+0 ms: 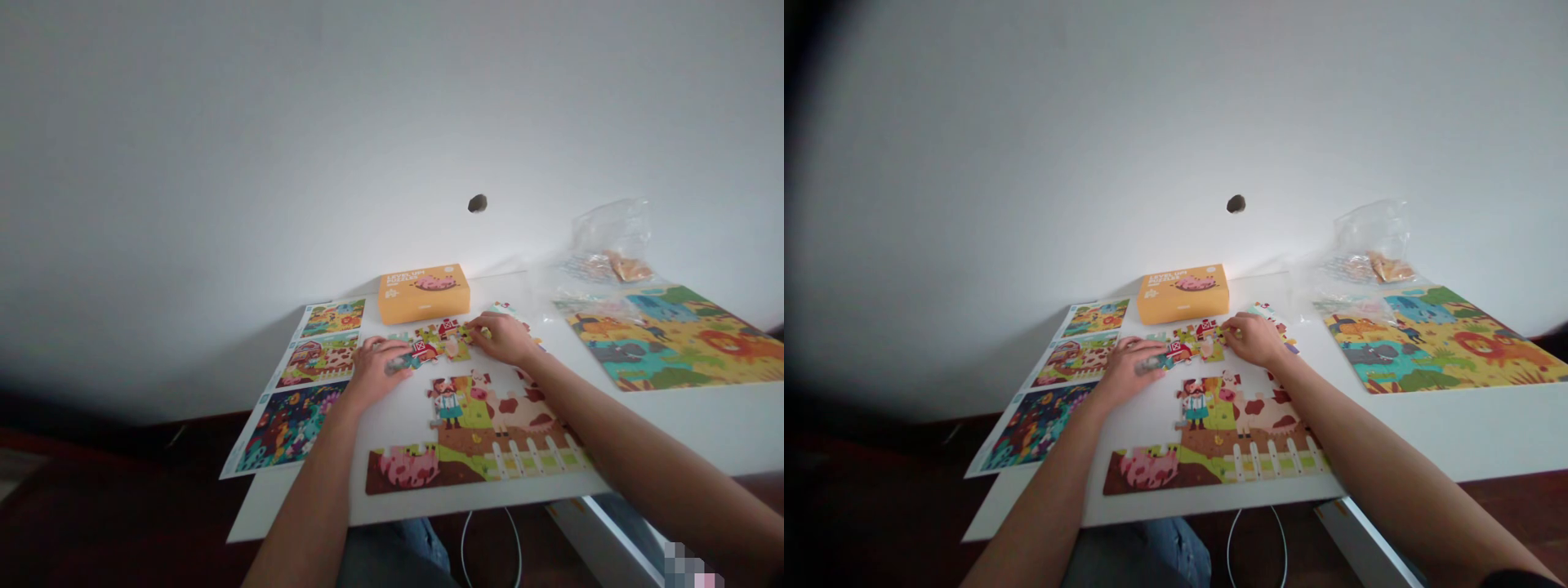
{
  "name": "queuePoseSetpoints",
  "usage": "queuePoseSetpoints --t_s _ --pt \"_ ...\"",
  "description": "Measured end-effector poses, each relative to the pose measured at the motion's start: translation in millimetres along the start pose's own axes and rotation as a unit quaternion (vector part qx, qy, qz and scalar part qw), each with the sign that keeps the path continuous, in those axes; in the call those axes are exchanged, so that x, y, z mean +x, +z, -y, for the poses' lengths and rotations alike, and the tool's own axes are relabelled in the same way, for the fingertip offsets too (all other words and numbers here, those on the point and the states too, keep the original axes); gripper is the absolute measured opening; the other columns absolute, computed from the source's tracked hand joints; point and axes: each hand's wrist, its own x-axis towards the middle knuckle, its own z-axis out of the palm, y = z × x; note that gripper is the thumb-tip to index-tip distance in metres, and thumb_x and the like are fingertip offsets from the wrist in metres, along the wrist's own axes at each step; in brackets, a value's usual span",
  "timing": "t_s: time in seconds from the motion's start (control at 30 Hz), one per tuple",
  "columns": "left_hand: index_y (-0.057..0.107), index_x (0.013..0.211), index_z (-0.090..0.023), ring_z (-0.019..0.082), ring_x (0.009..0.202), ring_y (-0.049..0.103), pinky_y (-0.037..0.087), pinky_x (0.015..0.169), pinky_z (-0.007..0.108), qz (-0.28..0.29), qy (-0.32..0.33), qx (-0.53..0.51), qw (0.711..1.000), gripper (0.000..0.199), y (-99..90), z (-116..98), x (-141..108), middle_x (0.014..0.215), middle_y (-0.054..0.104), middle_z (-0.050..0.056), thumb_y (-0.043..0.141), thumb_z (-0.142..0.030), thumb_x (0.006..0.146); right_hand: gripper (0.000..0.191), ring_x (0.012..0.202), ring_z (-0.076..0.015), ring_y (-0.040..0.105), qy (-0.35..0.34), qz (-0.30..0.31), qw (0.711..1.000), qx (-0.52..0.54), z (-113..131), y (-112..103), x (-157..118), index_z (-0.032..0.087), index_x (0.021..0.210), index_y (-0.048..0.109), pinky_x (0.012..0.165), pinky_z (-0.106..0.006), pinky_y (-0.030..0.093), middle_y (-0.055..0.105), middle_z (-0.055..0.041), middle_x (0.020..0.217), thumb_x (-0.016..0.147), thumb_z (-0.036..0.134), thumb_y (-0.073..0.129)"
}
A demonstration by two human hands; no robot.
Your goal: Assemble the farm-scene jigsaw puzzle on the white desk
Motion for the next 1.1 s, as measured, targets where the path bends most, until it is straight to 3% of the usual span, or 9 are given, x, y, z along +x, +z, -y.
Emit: queuePoseSetpoints --t_s 0.13,0.27,0.37,0.5,0.67,0.8,0.97,1.1 --pt "0.071 0.114 -0.032 0.024 0.11 0.053 0.039 0.102 0.041 -0.015 0.008 -0.008 1.0 0.035 -1.7 2.0 1.7 0.115 0.071 0.001 0.071 -0.035 0.079 0.026 0.09 -0.0192 0.067 -0.012 -0.006 1.0 0.01 -1.8 2.4 0.2 0.022 0.1 0.074 0.077 -0.027 0.047 0.073 -0.0045 0.101 0.09 0.03 0.052" --pt "0.065 0.125 -0.03 0.026 0.114 0.05 0.036 0.103 0.045 -0.07 -0.024 0.025 0.997 0.037 3.7 11.8 2.8 0.125 0.067 0.003 0.059 -0.032 0.088 0.026 0.09 -0.02 0.067 -0.016 -0.007 1.0 0.013 -2.2 2.9 0.1 0.022 0.099 0.074 0.078 -0.028 0.047 0.074 -0.0052 0.102 0.09 0.03 0.051" --pt "0.059 0.133 -0.029 0.03 0.114 0.048 0.037 0.1 0.046 -0.075 -0.059 0.052 0.994 0.047 10.0 17.4 4.4 0.126 0.066 0.004 0.061 -0.03 0.085 0.026 0.09 -0.02 0.067 -0.018 -0.003 1.0 0.015 -0.9 3.2 0.0 0.022 0.099 0.074 0.078 -0.028 0.048 0.074 -0.0056 0.103 0.09 0.029 0.051" --pt "0.06 0.132 -0.028 0.028 0.108 0.051 0.039 0.097 0.043 -0.075 -0.058 0.057 0.994 0.051 11.4 19.8 8.1 0.121 0.067 0.005 0.063 -0.029 0.081 0.026 0.09 -0.0196 0.067 -0.021 0.004 1.0 0.022 -1.2 4.2 0.2 0.021 0.099 0.074 0.079 -0.028 0.048 0.074 -0.006 0.103 0.09 0.028 0.051" --pt "0.07 0.118 -0.033 0.029 0.108 0.05 0.04 0.096 0.046 -0.06 -0.058 0.068 0.994 0.037 4.2 15.0 8.8 0.118 0.066 0.005 0.062 -0.026 0.083 0.025 0.089 -0.0193 0.067 -0.037 0.003 0.999 0.027 -2.8 4.1 0.2 0.02 0.099 0.074 0.081 -0.027 0.048 0.074 -0.0068 0.102 0.089 0.027 0.052" --pt "0.077 0.098 -0.036 0.03 0.118 0.044 0.033 0.103 0.05 -0.027 -0.004 0.055 0.998 0.019 1.6 3.0 5.3 0.128 0.059 0.002 0.066 -0.038 0.082 0.026 0.09 -0.0199 0.066 -0.045 -0.001 0.999 0.029 -2.4 4.1 0.2 0.019 0.1 0.074 0.082 -0.028 0.047 0.073 -0.0073 0.099 0.089 0.027 0.052" --pt "0.067 0.119 -0.044 0.035 0.129 0.035 0.028 0.106 0.056 0.041 0.03 0.051 0.997 0.043 0.3 -11.4 1.7 0.14 0.05 0.002 0.072 -0.047 0.076 0.026 0.09 -0.0208 0.065 -0.056 0.004 0.998 0.034 -3.4 5.6 -0.1 0.019 0.102 0.074 0.083 -0.03 0.047 0.073 -0.0081 0.096 0.089 0.028 0.053" --pt "0.058 0.13 -0.045 0.037 0.132 0.032 0.026 0.108 0.058 0.061 0.031 0.049 0.996 0.055 -2.0 -12.7 1.3 0.144 0.047 0.003 0.071 -0.041 0.077 0.036 0.109 -0.0243 0.059 -0.161 0.027 0.985 0.054 5.4 3.2 -4.1 0.02 0.122 0.067 0.096 -0.038 0.043 0.068 -0.0107 0.12 0.091 0.03 0.054"
